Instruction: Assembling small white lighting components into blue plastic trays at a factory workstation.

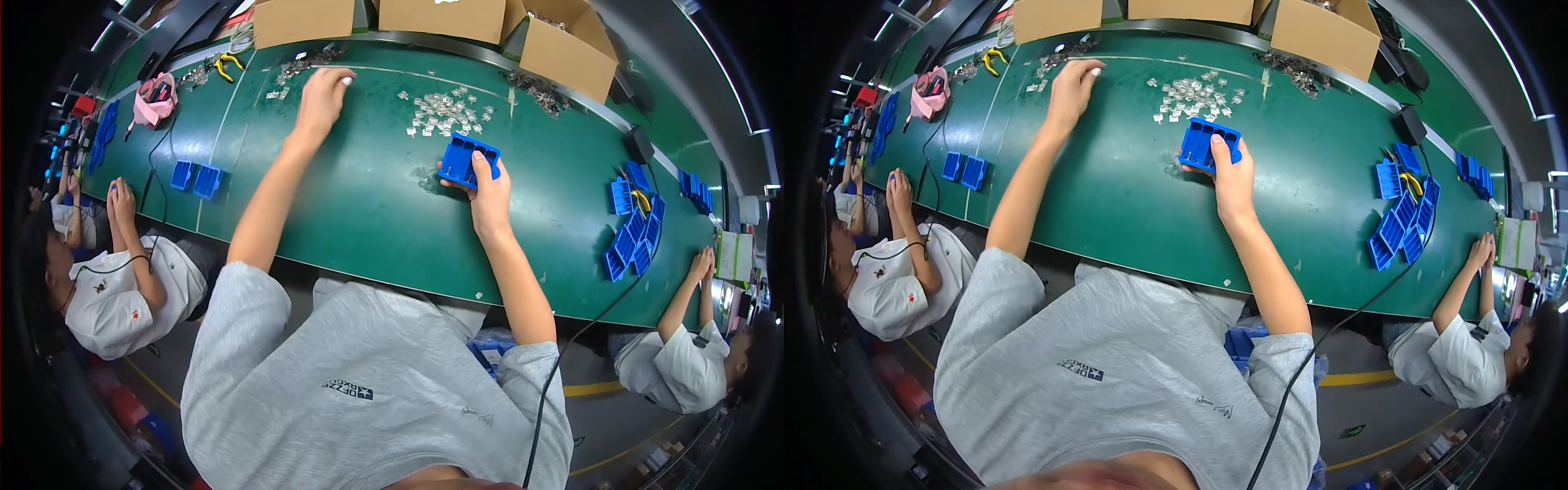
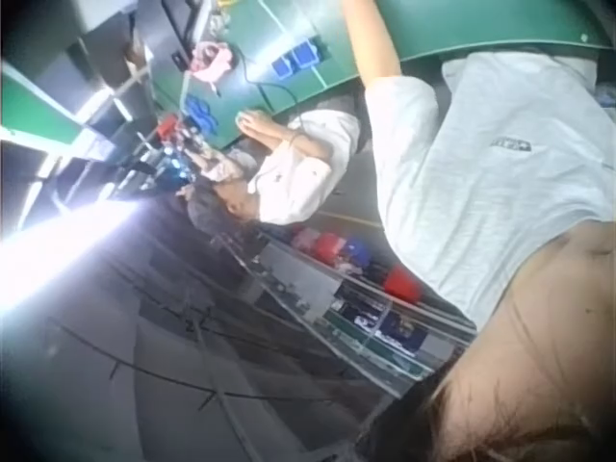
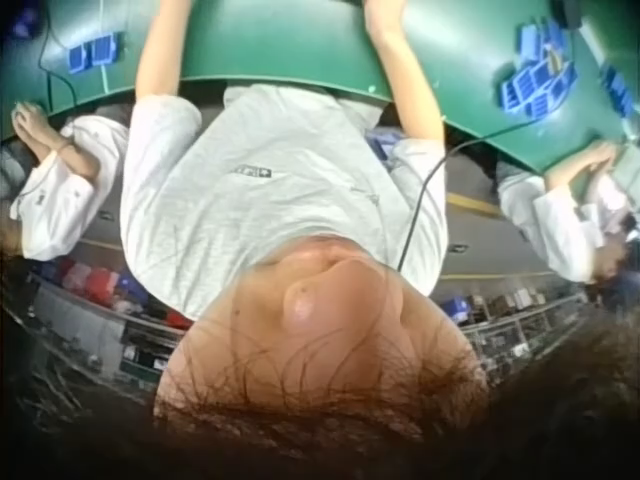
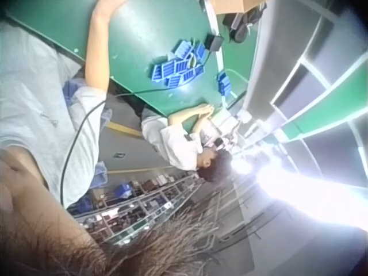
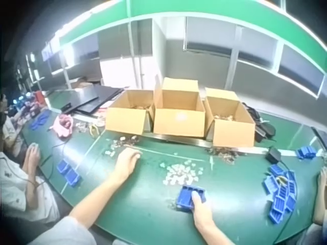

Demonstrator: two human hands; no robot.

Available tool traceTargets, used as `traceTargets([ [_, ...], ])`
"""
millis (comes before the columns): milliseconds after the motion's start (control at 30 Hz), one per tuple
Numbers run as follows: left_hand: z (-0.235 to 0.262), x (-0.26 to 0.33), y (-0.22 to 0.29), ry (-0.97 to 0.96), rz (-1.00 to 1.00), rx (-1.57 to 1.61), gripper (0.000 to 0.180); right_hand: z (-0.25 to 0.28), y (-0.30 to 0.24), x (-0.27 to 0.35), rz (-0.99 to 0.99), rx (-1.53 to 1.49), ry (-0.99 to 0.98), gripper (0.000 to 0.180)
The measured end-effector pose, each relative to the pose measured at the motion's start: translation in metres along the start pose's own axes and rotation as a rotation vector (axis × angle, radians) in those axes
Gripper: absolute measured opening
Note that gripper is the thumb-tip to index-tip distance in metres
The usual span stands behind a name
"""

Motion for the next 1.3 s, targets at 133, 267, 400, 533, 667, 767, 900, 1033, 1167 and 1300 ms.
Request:
traceTargets([
  [133, -0.005, 0.012, 0.099, -0.108, -0.041, 0.348, 0.022, -0.003, -0.008, 0.003, -0.054, -0.105, -0.126, 0.039],
  [267, -0.022, 0.022, 0.162, -0.143, -0.145, 0.458, 0.025, -0.003, -0.005, 0.001, -0.047, -0.118, -0.094, 0.044],
  [400, -0.033, 0.036, 0.18, -0.109, -0.218, 0.42, 0.028, 0.0, -0.003, 0.0, -0.04, -0.219, -0.065, 0.04],
  [533, -0.04, 0.041, 0.175, -0.123, -0.068, 0.546, 0.026, 0.0, 0.0, 0.0, -0.049, -0.213, -0.047, 0.041],
  [667, -0.04, 0.042, 0.151, -0.067, 0.08, 0.587, 0.018, 0.007, -0.003, -0.004, -0.062, -0.154, -0.007, 0.045],
  [767, -0.028, 0.036, 0.127, -0.088, 0.221, 0.46, 0.015, 0.022, -0.016, -0.01, 0.013, -0.146, 0.073, 0.044],
  [900, -0.036, 0.044, 0.127, -0.215, 0.191, 0.399, 0.017, 0.029, -0.028, -0.01, 0.077, -0.115, 0.121, 0.044],
  [1033, -0.049, 0.056, 0.144, -0.305, -0.057, 0.288, 0.027, 0.033, -0.021, -0.012, 0.036, -0.117, 0.161, 0.043],
  [1167, -0.053, 0.06, 0.159, -0.34, -0.081, 0.177, 0.025, 0.035, -0.014, -0.014, -0.013, -0.13, 0.124, 0.04],
  [1300, -0.062, 0.059, 0.16, -0.399, -0.098, 0.092, 0.018, 0.032, -0.01, -0.012, -0.042, -0.133, 0.113, 0.038],
])
Point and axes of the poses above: each hand's wrist, its own x-axis away from the middle knuckle, its own z-axis out of the back of the hand, y = z × x, the point moved 6 cm from there along -x, towards the middle knuckle, and after that the axes turned 5 degrees about -z, right-handed, at the moved point
